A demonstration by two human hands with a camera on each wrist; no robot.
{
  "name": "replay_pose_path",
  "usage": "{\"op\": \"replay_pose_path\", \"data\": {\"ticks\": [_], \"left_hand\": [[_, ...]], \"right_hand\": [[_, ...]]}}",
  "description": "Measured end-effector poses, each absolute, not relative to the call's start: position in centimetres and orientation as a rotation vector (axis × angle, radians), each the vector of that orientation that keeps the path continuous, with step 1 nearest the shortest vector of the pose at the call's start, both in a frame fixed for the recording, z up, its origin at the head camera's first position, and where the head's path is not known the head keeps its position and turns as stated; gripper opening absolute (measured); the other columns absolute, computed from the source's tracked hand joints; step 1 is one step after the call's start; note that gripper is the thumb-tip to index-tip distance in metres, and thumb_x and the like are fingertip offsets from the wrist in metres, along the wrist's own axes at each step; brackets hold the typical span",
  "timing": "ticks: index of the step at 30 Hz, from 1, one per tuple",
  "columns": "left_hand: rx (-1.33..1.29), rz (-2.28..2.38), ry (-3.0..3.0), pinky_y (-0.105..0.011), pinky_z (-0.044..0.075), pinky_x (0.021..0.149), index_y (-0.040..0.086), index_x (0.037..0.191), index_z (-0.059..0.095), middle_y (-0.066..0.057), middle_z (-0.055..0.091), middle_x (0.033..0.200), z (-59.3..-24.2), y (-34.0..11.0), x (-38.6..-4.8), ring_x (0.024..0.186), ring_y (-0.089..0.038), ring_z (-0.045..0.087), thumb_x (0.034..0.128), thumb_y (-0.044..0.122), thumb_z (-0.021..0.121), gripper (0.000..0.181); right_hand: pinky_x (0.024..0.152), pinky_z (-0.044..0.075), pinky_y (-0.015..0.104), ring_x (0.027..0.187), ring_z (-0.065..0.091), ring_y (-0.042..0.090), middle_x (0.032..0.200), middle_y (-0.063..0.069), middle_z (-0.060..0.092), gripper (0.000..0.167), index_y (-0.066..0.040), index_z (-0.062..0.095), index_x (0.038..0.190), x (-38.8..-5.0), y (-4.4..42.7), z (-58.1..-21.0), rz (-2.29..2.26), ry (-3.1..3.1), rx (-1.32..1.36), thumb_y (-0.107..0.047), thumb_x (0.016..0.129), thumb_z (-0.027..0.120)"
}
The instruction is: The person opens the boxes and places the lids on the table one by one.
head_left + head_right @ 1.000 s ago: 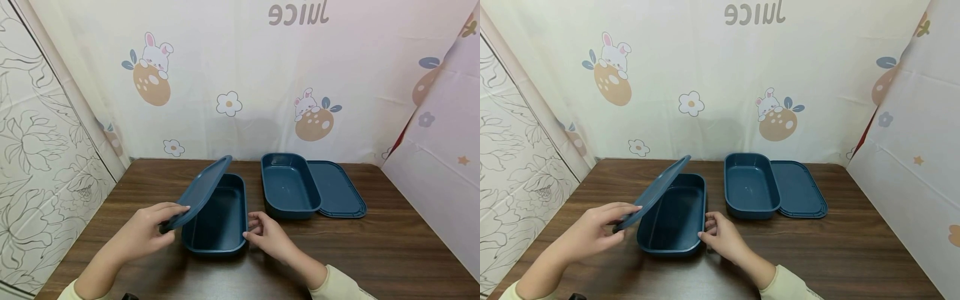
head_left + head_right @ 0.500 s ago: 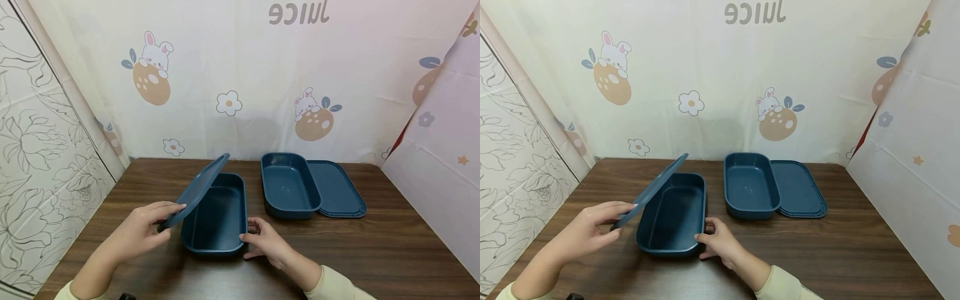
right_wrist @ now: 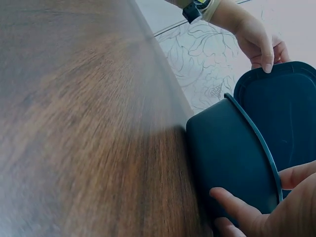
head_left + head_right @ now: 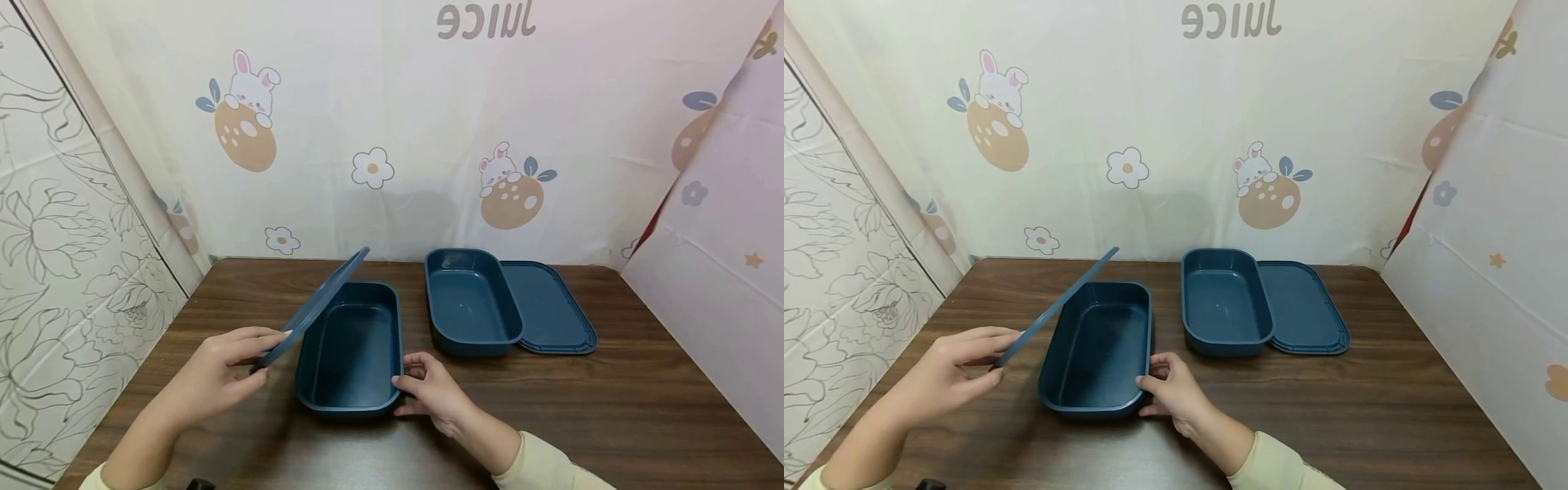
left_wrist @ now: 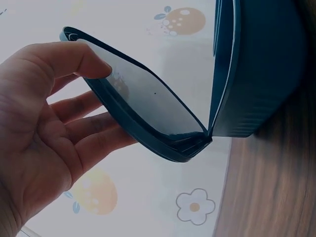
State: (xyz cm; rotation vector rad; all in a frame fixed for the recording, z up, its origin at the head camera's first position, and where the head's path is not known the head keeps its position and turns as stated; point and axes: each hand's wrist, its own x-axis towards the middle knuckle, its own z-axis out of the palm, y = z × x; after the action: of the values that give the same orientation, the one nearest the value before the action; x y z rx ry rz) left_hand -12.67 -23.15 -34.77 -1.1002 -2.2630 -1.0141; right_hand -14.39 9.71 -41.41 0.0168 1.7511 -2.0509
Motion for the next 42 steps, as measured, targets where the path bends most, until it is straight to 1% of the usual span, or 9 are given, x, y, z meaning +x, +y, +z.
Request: {"op": "replay_pose_path", "data": {"ticks": [4, 7, 11, 18, 23, 28, 34, 37, 42], "left_hand": [[-1.064, -1.070, -2.222, -0.014, 0.053, 0.067, 0.002, 0.115, 0.070, -0.009, 0.068, 0.109, -35.0, -23.6, -12.6, 0.087, -0.007, 0.064, 0.0628, -0.023, 0.072, 0.057], [-1.034, -1.150, -2.221, -0.017, 0.055, 0.072, 0.001, 0.113, 0.070, -0.008, 0.068, 0.111, -35.1, -23.9, -12.6, 0.096, -0.006, 0.064, 0.0630, -0.026, 0.072, 0.057], [-1.001, -1.291, -2.219, -0.021, 0.056, 0.070, -0.005, 0.112, 0.067, -0.005, 0.069, 0.109, -35.1, -24.1, -12.5, 0.094, -0.008, 0.067, 0.0666, -0.028, 0.070, 0.051], [-0.853, -1.517, -2.222, -0.026, 0.058, 0.065, -0.009, 0.108, 0.062, -0.010, 0.070, 0.099, -35.2, -24.7, -12.5, 0.086, -0.014, 0.070, 0.0732, -0.027, 0.066, 0.040], [-0.789, -1.707, -2.117, -0.026, 0.058, 0.061, -0.012, 0.105, 0.060, -0.010, 0.071, 0.097, -35.6, -25.4, -12.8, 0.081, -0.016, 0.071, 0.0747, -0.029, 0.062, 0.034], [-0.763, -1.885, -1.989, -0.025, 0.058, 0.066, -0.015, 0.103, 0.057, -0.011, 0.071, 0.097, -36.2, -26.3, -13.0, 0.086, -0.018, 0.071, 0.0776, -0.030, 0.057, 0.030], [-0.584, -2.152, -1.791, -0.026, 0.057, 0.071, -0.009, 0.102, 0.061, -0.011, 0.070, 0.096, -36.8, -26.8, -13.1, 0.086, -0.018, 0.070, 0.0791, -0.032, 0.052, 0.033], [-0.585, -2.314, -1.641, -0.029, 0.058, 0.072, -0.005, 0.102, 0.061, -0.012, 0.070, 0.097, -37.2, -27.0, -13.1, 0.088, -0.019, 0.070, 0.0812, -0.032, 0.047, 0.037], [-0.641, -2.485, -1.435, -0.033, 0.058, 0.072, -0.007, 0.105, 0.059, -0.015, 0.067, 0.100, -37.8, -27.5, -13.3, 0.089, -0.022, 0.070, 0.0849, -0.032, 0.039, 0.038]], "right_hand": [[0.071, 0.058, 0.048, 0.088, 0.059, 0.022, 0.107, 0.017, 0.050, 0.041, 0.009, 0.038, 0.124, -14.3, 9.6, -41.4, -2.058, 1.758, 0.041, 0.001, 0.091, 0.061], [0.072, 0.058, 0.050, 0.086, 0.059, 0.022, 0.104, 0.016, 0.050, 0.037, 0.009, 0.039, 0.120, -14.2, 9.5, -41.4, -2.066, 1.758, 0.057, 0.001, 0.091, 0.061], [0.073, 0.058, 0.051, 0.085, 0.058, 0.022, 0.102, 0.015, 0.049, 0.033, 0.009, 0.042, 0.116, -14.2, 9.5, -41.4, -2.081, 1.751, 0.073, 0.001, 0.091, 0.062], [0.075, 0.056, 0.053, 0.084, 0.056, 0.023, 0.101, 0.015, 0.047, 0.027, 0.008, 0.044, 0.110, -14.0, 9.4, -41.5, -2.126, 1.724, 0.101, 0.003, 0.090, 0.061], [0.076, 0.055, 0.055, 0.091, 0.057, 0.025, 0.109, 0.021, 0.048, 0.038, 0.011, 0.041, 0.121, -14.0, 9.3, -41.5, -2.134, 1.701, 0.092, 0.003, 0.090, 0.060], [0.076, 0.055, 0.055, 0.100, 0.059, 0.029, 0.124, 0.031, 0.047, 0.053, 0.014, 0.033, 0.136, -14.1, 9.4, -41.6, -2.132, 1.685, 0.060, 0.002, 0.090, 0.058], [0.077, 0.055, 0.055, 0.104, 0.058, 0.030, 0.127, 0.032, 0.045, 0.055, 0.014, 0.032, 0.138, -14.1, 9.3, -41.6, -2.136, 1.684, 0.069, 0.002, 0.091, 0.058], [0.078, 0.055, 0.056, 0.105, 0.057, 0.031, 0.129, 0.032, 0.045, 0.056, 0.014, 0.031, 0.139, -14.0, 9.3, -41.6, -2.137, 1.685, 0.074, 0.002, 0.091, 0.057], [0.077, 0.055, 0.056, 0.105, 0.058, 0.031, 0.130, 0.033, 0.044, 0.057, 0.014, 0.031, 0.141, -14.0, 9.3, -41.7, -2.138, 1.688, 0.081, 0.002, 0.091, 0.057]]}}
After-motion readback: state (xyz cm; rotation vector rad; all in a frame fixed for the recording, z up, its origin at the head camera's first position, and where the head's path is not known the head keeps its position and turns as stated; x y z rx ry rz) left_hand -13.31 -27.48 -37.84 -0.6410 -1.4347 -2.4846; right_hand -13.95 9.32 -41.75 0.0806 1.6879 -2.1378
